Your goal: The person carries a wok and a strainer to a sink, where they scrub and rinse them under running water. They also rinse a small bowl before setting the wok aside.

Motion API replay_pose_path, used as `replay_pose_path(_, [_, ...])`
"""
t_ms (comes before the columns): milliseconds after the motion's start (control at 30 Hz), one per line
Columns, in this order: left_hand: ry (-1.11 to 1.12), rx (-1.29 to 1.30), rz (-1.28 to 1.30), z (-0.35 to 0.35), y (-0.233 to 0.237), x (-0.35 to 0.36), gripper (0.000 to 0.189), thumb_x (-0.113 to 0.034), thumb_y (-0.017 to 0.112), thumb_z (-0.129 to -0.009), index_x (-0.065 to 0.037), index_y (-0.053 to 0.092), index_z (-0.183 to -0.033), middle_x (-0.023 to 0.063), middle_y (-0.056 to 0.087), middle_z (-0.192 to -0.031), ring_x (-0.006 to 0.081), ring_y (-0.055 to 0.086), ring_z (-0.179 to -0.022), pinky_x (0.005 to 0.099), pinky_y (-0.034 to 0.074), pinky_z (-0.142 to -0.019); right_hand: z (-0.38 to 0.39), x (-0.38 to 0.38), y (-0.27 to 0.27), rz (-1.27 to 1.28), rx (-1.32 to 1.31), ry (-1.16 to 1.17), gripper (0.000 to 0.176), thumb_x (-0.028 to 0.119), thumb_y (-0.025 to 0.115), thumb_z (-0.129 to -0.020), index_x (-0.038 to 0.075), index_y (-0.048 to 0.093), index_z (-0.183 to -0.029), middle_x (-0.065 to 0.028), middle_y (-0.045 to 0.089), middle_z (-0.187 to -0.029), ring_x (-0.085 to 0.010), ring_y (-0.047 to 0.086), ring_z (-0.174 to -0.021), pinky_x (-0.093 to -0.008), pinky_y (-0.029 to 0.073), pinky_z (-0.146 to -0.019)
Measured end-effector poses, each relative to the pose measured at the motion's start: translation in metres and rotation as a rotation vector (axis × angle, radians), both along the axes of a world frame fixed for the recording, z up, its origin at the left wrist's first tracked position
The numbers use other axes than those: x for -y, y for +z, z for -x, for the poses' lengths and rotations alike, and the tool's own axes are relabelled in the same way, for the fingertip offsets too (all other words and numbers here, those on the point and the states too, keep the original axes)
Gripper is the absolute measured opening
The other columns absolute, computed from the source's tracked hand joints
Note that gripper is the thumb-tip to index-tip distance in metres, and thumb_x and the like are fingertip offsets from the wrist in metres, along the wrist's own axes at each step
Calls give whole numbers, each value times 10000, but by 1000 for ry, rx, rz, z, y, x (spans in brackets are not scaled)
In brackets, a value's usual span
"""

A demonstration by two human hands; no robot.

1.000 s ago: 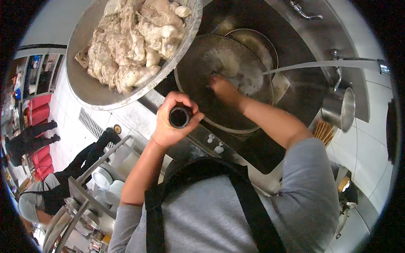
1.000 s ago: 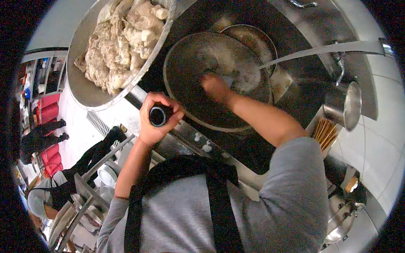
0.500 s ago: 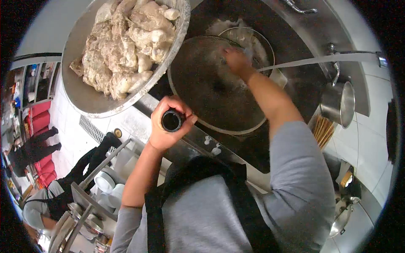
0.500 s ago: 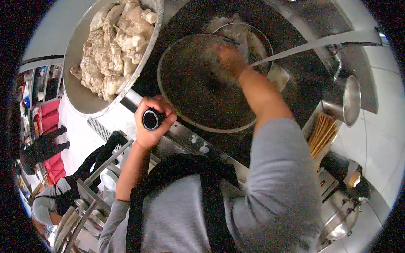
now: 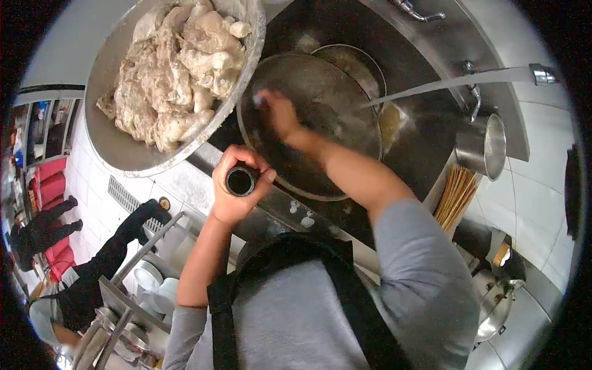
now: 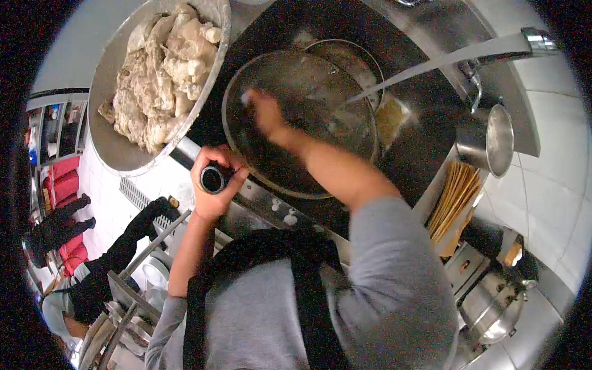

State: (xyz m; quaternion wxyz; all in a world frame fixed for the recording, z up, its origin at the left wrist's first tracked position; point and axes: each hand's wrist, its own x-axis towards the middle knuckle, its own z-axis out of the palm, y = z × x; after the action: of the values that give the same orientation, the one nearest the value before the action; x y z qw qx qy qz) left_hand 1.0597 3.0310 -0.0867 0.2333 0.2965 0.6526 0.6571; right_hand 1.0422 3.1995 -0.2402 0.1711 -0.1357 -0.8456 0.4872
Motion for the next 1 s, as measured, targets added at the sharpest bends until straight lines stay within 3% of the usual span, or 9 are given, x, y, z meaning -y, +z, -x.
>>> replay_pose_path(67, [-25,-55,27,1,1,1,276,41,688,-650,-65,464,-771,35,547,-728,126,538,-682,242,438,-629,48,-45,-71,-516,218,-189,277,104,558,-714,41,561,-983,-166,576,-946,-323,546,-909,-395,455,-794])
replay_pose_path(133, [-9,-56,30,2,3,-1,275,36,692,-650,-66,468,-771,36,547,-727,125,537,-679,245,439,-627,18,-95,-62,-783,298,-244,243,111,540,-741,49,554,-976,-165,565,-967,-307,549,-917,-403,448,-813])
replay_pose_path(300, [57,-84,62,-5,6,-2,276,31,696,-653,-68,459,-754,45,550,-719,120,533,-657,242,437,-614,-70,-164,14,-944,700,214,245,110,494,-777,20,555,-997,-177,551,-985,-311,542,-935,-413,433,-836])
replay_pose_path(467, [90,-71,81,-6,10,-5,280,34,694,-657,-65,451,-754,46,552,-706,119,535,-655,238,434,-604,-87,-133,-36,-1114,697,224,239,131,514,-765,32,572,-974,-176,549,-995,-331,557,-884,-434,438,-803])
replay_pose_path(567, [66,-160,138,-2,12,-5,283,30,696,-663,-64,449,-767,49,555,-713,117,538,-663,241,436,-605,-64,-167,-10,-1043,646,71,227,122,519,-755,47,575,-962,-179,542,-1022,-330,560,-883,-433,452,-765])
replay_pose_path(667, [80,-124,127,-3,7,-2,287,22,703,-661,-63,451,-770,49,557,-723,119,541,-667,248,440,-611,-60,-157,-64,-813,856,-33,220,94,515,-740,62,588,-945,-179,549,-1025,-321,550,-920,-426,466,-748])
replay_pose_path(800, [62,-163,127,-3,10,-3,289,23,703,-660,-62,450,-771,49,557,-727,120,542,-670,249,441,-612,-75,-157,-60,-1007,569,70,227,74,531,-711,79,610,-924,-148,572,-1020,-296,539,-958,-413,470,-758])
replay_pose_path(867, [43,-229,143,-2,11,-4,290,24,702,-661,-62,449,-772,50,557,-729,120,543,-671,247,442,-613,-47,-164,-13,-1004,769,70,245,70,540,-700,85,613,-933,-133,581,-1017,-289,536,-969,-407,465,-780])
replay_pose_path(1000, [70,-126,132,-3,12,-6,287,27,701,-661,-62,451,-771,49,557,-728,119,544,-671,246,444,-618,-76,-157,-66,-1029,644,213,264,63,545,-699,77,607,-955,-124,583,-992,-282,539,-968,-394,471,-777])
